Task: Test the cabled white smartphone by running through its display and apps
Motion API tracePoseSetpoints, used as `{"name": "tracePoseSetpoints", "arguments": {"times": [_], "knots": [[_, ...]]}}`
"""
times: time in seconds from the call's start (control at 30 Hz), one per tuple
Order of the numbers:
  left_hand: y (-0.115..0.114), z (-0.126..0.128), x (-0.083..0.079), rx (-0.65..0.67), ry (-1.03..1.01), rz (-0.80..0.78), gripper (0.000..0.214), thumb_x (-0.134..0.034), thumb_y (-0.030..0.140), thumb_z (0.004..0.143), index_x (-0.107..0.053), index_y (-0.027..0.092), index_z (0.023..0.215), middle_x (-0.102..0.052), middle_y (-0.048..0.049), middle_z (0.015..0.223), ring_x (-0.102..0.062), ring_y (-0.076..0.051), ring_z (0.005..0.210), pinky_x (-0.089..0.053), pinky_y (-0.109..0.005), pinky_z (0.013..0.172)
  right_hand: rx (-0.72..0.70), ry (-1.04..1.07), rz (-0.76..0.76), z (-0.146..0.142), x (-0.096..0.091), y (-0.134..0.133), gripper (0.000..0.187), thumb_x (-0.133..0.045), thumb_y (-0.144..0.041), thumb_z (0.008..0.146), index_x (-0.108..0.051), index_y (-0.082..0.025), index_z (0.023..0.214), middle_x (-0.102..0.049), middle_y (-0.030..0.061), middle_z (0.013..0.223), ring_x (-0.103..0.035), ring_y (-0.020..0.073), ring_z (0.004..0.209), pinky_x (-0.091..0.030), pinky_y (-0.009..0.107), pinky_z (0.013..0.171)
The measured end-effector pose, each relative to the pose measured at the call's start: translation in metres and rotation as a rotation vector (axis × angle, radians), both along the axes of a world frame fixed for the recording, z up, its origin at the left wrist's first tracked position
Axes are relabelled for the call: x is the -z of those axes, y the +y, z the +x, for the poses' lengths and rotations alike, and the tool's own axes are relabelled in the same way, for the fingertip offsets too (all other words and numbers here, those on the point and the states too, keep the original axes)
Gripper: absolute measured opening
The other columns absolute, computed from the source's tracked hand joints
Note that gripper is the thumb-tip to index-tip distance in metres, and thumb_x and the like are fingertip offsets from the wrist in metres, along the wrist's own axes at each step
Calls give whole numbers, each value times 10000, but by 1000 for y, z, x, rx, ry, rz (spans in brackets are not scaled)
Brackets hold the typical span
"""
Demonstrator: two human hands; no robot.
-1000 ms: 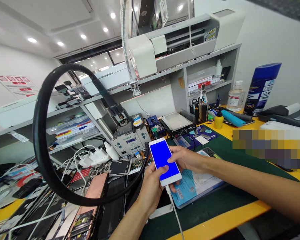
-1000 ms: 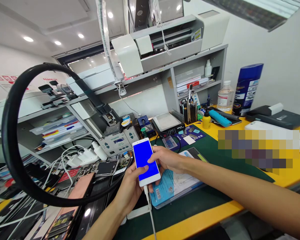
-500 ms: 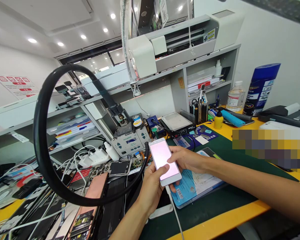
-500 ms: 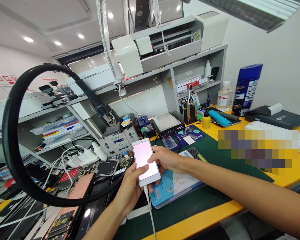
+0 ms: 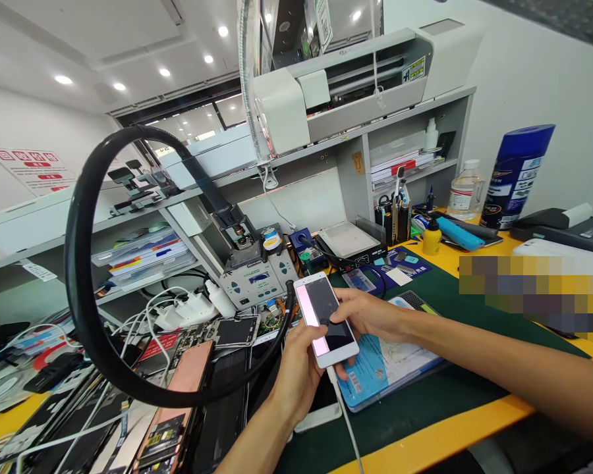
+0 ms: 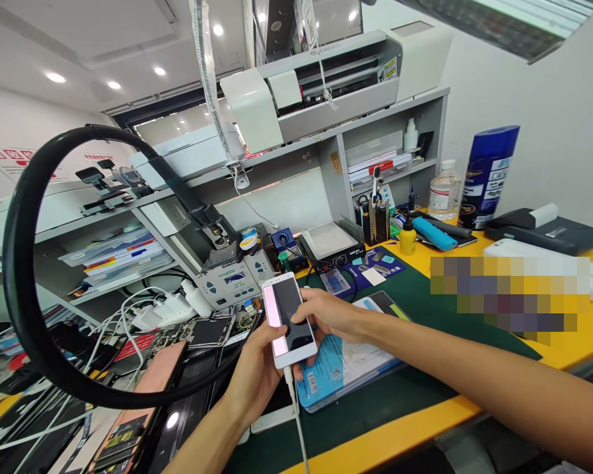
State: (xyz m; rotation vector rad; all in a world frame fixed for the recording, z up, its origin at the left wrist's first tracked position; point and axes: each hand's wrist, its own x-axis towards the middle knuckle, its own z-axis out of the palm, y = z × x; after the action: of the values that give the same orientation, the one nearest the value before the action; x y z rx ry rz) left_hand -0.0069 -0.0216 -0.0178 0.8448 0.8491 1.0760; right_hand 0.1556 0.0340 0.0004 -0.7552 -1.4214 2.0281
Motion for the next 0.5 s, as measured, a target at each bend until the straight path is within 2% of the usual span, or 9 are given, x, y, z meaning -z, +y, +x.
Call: {"name": "tracePoseSetpoints", "arguments": {"times": [0.13, 0.23, 0.4, 0.5], "knots": [[-2, 2, -2, -8, 107, 27, 302, -628, 234, 811, -548, 142, 1087, -681, -60, 795, -618, -177, 526, -487, -271, 425, -14, 22, 8, 0, 4, 2, 342, -598, -191, 766, -525, -183, 1100, -672, 32, 773, -662, 183, 560, -555, 304, 497], [-1, 1, 0, -19, 45, 6, 244, -599, 217, 804, -567, 141, 1033, -680, -63, 808, -638, -183, 578, -487, -257, 446, -13, 17, 5, 0, 3, 2, 366, -604, -196, 760, -524, -180, 1117, -679, 38, 787, -664, 183, 554, -557, 307, 501], [3, -2, 2, -9, -116, -44, 367, -515, 226, 812, -556, 138, 1167, -679, -59, 823, -652, -187, 653, -515, -266, 529, 6, -7, 2, -1, -2, -1, 420, -620, -205, 739, -522, -185, 1148, -694, 46, 794, -667, 188, 556, -555, 306, 500], [2, -1, 0, -12, -86, -33, 413, -534, 221, 814, -530, 143, 1220, -678, -56, 818, -650, -189, 643, -510, -263, 508, 8, -7, 5, -1, -3, -1, 429, -608, -192, 730, -518, -182, 1149, -687, 32, 724, -654, 187, 533, -541, 294, 478]]}}
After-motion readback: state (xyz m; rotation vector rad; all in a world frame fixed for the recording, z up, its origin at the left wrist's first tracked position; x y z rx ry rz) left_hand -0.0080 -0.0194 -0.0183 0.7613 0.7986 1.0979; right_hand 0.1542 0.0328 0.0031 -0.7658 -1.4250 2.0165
